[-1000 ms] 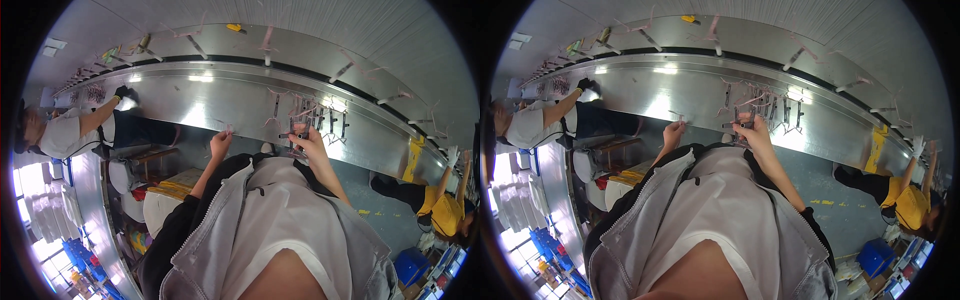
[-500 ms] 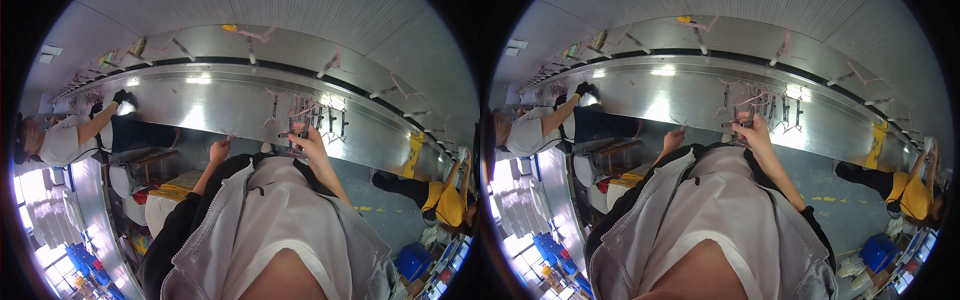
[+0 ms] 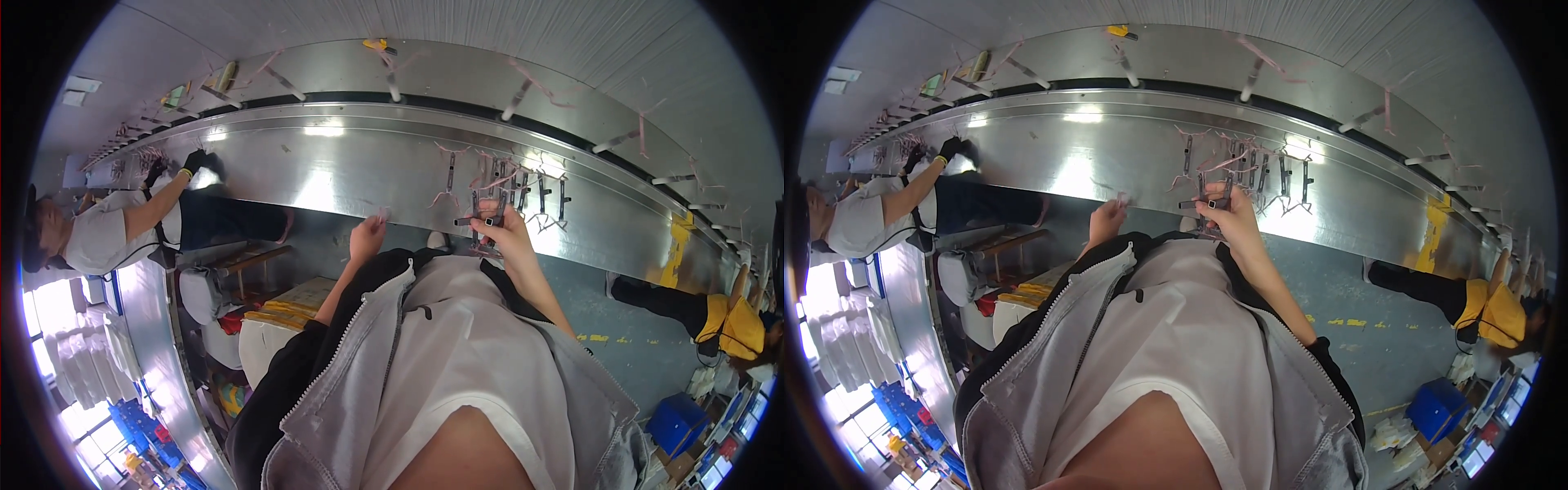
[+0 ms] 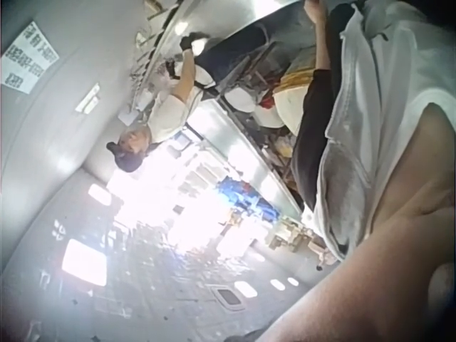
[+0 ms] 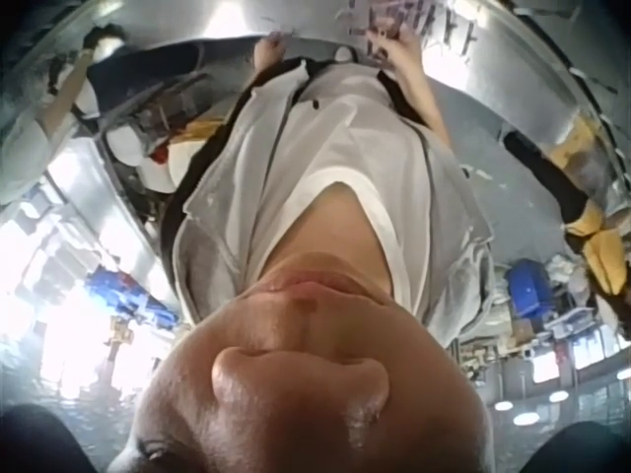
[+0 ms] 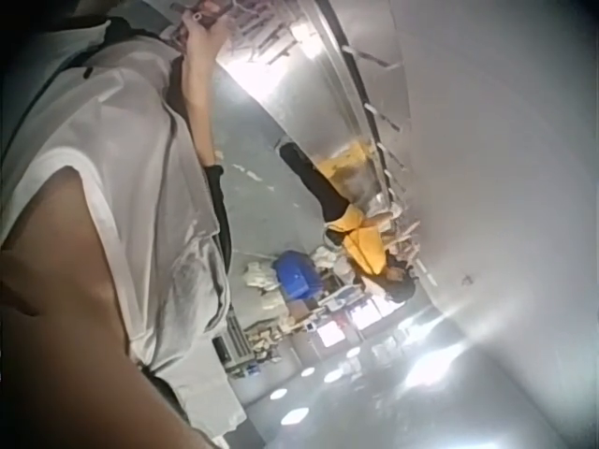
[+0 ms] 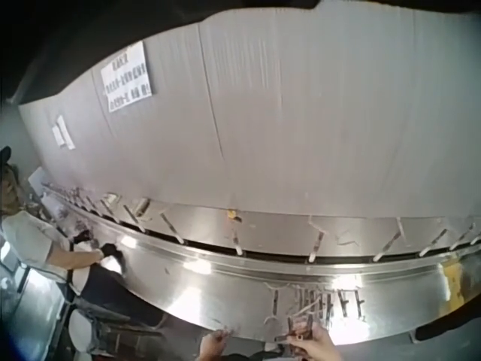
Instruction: The person attaches plastic components onto metal brackets by hand and places the assembled pieces along the metal workstation ledge.
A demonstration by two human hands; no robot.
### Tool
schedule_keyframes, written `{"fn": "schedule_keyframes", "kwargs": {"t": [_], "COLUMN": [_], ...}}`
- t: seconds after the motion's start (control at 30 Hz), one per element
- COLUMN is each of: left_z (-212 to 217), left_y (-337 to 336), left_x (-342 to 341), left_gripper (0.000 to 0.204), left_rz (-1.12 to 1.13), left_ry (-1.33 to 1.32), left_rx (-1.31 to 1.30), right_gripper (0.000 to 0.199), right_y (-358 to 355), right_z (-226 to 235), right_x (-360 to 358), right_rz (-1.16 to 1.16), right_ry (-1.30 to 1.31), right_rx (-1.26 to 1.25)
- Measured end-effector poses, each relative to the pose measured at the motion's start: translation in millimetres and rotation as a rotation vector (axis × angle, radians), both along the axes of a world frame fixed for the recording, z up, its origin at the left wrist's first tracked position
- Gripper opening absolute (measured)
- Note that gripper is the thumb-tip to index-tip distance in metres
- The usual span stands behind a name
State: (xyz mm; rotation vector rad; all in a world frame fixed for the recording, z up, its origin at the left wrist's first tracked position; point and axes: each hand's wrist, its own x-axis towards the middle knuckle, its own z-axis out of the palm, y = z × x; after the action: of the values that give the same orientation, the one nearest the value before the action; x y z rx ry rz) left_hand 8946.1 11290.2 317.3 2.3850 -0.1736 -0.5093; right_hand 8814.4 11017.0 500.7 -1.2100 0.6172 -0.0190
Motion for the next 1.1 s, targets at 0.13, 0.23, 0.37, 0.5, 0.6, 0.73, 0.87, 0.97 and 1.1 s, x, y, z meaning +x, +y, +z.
{"fn": "schedule_keyframes", "kwargs": {"t": [0.13,0.23,0.37,0.5,0.6,0.73,0.87,0.97,1.1], "left_z": [39.0,33.2,16.9,8.6,8.7,16.9,-23.1,-31.0,-25.6], "left_y": [15.0,50.9,114.1,185.6,232.0,289.9,369.9,415.0,459.3], "left_x": [59.6,90.7,126.8,159.4,182.2,205.5,218.7,233.0,274.5], "left_gripper": [0.021,0.021,0.022,0.020,0.019,0.017,0.017,0.016,0.017], "left_rz": [-0.140,-0.166,-0.146,-0.025,0.142,0.374,0.560,0.705,0.778], "left_ry": [-0.176,-0.224,-0.231,-0.170,-0.082,0.016,0.126,0.193,0.160], "left_rx": [0.049,0.076,0.061,0.014,-0.096,-0.093,-0.108,-0.079,-0.048], "right_gripper": [0.033,0.033,0.033,0.033,0.034,0.038,0.039,0.039,0.039], "right_y": [43.8,77.1,120.7,165.0,199.0,245.0,290.8,321.6,361.0], "right_z": [3.0,5.9,7.1,8.3,12.8,13.8,16.8,14.7,15.5], "right_x": [32.9,58.1,91.8,127.3,156.0,192.7,227.5,251.8,283.9], "right_rz": [-0.004,-0.016,-0.037,-0.037,-0.008,0.007,0.017,0.007,-0.011], "right_ry": [0.011,0.016,0.011,0.007,0.019,0.007,0.016,0.017,0.017], "right_rx": [0.014,0.014,0.006,-0.006,-0.013,-0.014,0.006,0.010,0.010]}}
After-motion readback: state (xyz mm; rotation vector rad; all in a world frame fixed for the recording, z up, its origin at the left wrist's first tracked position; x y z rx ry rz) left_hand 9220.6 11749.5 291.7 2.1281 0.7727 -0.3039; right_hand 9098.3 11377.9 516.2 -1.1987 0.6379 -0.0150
